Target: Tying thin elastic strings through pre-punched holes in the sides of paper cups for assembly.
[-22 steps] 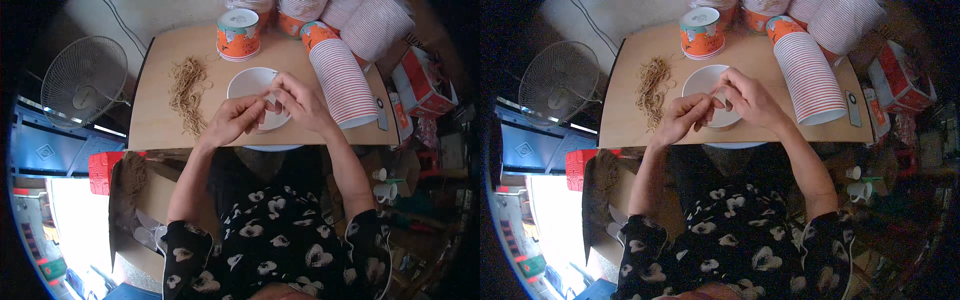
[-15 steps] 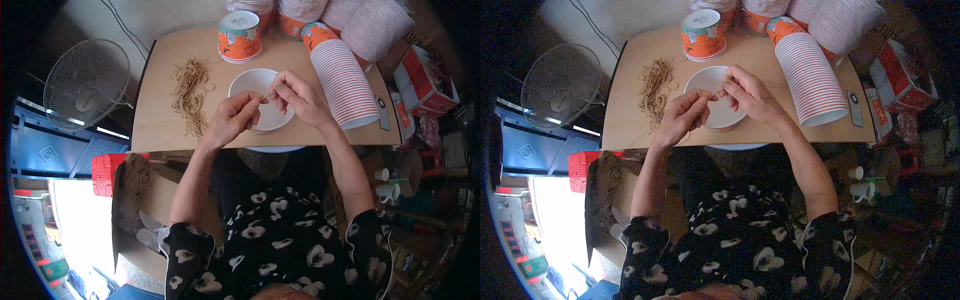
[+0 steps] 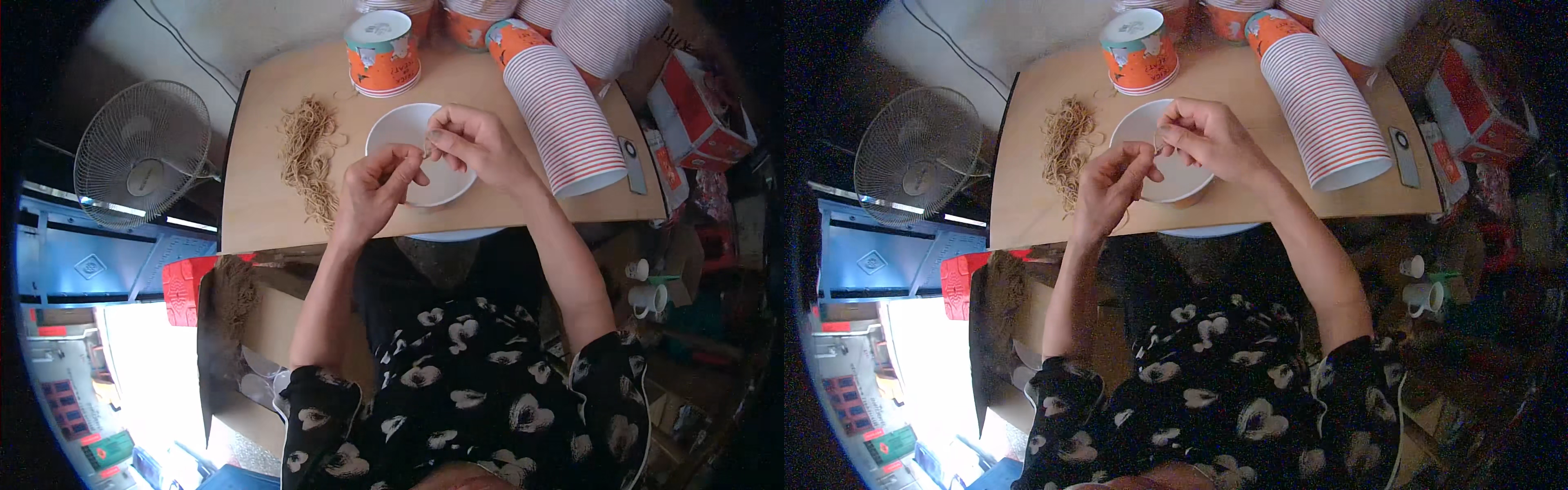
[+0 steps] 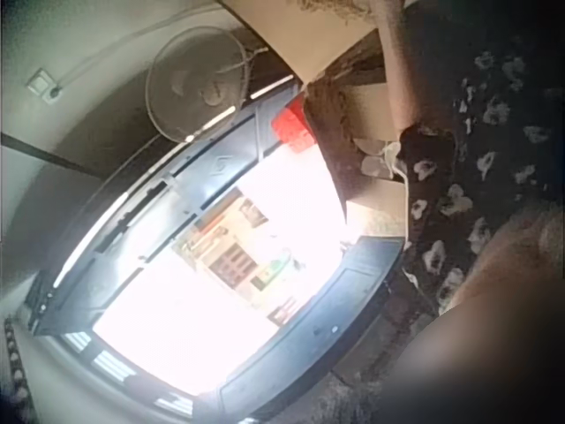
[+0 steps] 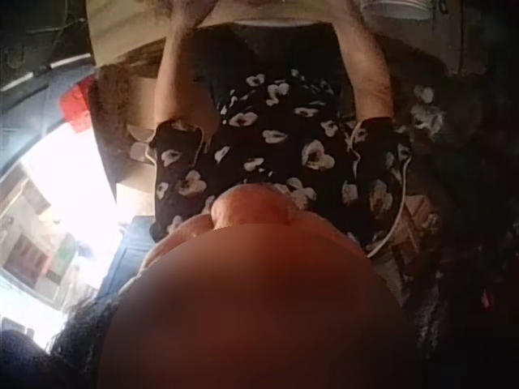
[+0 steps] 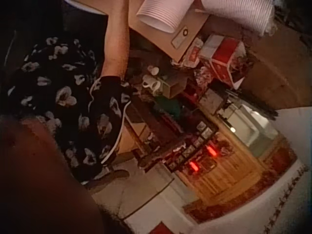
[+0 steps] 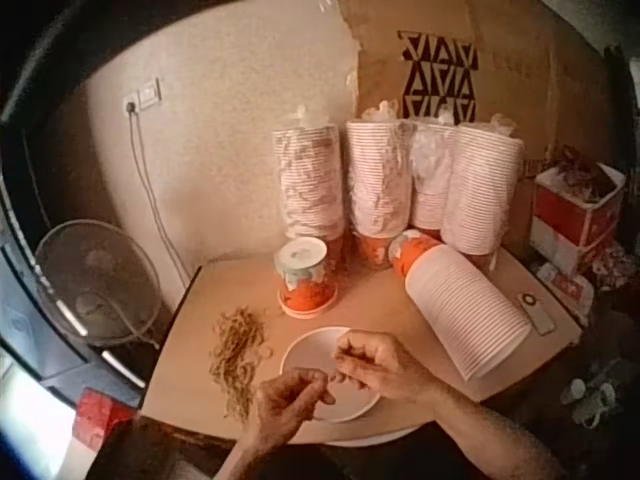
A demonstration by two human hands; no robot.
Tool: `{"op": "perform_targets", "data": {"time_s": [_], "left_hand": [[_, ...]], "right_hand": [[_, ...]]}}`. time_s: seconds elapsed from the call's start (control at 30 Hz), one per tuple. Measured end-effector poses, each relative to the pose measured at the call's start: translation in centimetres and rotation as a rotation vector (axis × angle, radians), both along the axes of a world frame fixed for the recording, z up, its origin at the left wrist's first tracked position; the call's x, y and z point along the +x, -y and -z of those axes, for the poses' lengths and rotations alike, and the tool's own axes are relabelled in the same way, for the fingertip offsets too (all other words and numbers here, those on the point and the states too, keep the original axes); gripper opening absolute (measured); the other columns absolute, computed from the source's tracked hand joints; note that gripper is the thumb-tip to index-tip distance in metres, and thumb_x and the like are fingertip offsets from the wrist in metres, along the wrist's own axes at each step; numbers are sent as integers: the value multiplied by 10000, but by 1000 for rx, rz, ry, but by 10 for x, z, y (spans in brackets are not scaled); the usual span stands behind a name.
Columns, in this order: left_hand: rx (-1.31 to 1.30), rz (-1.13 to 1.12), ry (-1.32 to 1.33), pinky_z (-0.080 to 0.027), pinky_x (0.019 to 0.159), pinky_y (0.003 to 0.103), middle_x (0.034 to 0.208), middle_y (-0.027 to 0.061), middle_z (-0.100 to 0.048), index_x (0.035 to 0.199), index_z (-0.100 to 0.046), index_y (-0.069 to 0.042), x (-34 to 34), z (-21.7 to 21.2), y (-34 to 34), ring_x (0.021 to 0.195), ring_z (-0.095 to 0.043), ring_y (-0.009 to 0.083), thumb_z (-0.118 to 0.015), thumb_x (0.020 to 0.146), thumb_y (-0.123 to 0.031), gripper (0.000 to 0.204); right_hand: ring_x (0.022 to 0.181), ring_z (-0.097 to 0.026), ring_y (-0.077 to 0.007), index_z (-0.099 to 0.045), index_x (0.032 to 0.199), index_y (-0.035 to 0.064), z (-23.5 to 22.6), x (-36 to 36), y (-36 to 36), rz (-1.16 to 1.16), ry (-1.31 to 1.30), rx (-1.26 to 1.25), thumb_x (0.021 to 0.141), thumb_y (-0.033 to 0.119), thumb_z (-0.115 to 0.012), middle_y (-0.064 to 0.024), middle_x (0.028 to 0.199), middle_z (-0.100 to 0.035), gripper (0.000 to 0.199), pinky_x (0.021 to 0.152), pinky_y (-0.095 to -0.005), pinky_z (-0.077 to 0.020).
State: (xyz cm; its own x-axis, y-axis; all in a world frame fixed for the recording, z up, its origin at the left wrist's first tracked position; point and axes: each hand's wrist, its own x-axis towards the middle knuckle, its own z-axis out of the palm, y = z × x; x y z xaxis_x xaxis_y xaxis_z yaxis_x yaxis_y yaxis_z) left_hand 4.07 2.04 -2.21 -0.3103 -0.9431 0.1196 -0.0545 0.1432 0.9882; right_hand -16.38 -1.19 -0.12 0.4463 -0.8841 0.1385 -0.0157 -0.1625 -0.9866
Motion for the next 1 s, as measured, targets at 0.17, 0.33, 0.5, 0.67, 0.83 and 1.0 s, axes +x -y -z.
{"op": "perform_targets", "data": {"time_s": [0.17, 0.33, 0.5, 0.67, 0.83, 1.0], "left_hand": [[34, -78, -21, -443, 545, 198, 738, -1, -669, 1016, -693, -15, -2, 2, -2, 623, -545, 32, -633, 971, -180, 182], [-153, -170, -21, -473, 549, 207, 877, 38, -687, 996, -724, -13, -9, 6, -4, 671, -591, 63, -699, 898, -67, 114], [-271, -210, 51, -488, 553, 213, 938, 29, -702, 1020, -712, -29, -11, 13, -4, 725, -620, 73, -706, 892, -62, 132], [-262, -318, -5, -500, 568, 212, 934, 24, -708, 1007, -693, -25, -20, 9, -9, 754, -639, 79, -720, 872, -42, 139], [-521, -353, 158, -547, 609, 240, 927, 43, -720, 994, -697, -40, -22, 9, -8, 795, -667, 94, -728, 850, -17, 149], [-677, -360, 224, -561, 600, 264, 928, 66, -709, 960, -695, -43, -20, 10, -7, 756, -679, 141, -730, 822, 16, 154]], "right_hand": [[603, -513, -32, -606, 980, 21, 0, 1, 1, 46, 28, -30, 969, 151, -601, -8, 764, -626, 130, 523, -175, -404], [571, -529, -37, -621, 953, 11, 2, 3, 0, 40, 65, 28, 951, 120, -610, -29, 731, -641, 110, 487, -184, -405], [507, -500, -43, -629, 927, -8, 5, 3, 2, 45, 24, 55, 943, 114, -616, -54, 702, -653, 124, 441, -189, -376], [467, -478, -47, -625, 908, -10, 1, 5, -1, 48, -35, 91, 939, 106, -610, -68, 675, -657, 121, 421, -197, -357], [452, -473, -48, -622, 875, -6, -3, 4, -2, 35, -119, 99, 923, 72, -586, -73, 662, -660, 99, 414, -203, -357], [443, -476, -50, -620, 860, -4, -3, 5, -1, 33, -129, 133, 912, 75, -595, -73, 655, -655, 98, 407, -203, -355]]}}
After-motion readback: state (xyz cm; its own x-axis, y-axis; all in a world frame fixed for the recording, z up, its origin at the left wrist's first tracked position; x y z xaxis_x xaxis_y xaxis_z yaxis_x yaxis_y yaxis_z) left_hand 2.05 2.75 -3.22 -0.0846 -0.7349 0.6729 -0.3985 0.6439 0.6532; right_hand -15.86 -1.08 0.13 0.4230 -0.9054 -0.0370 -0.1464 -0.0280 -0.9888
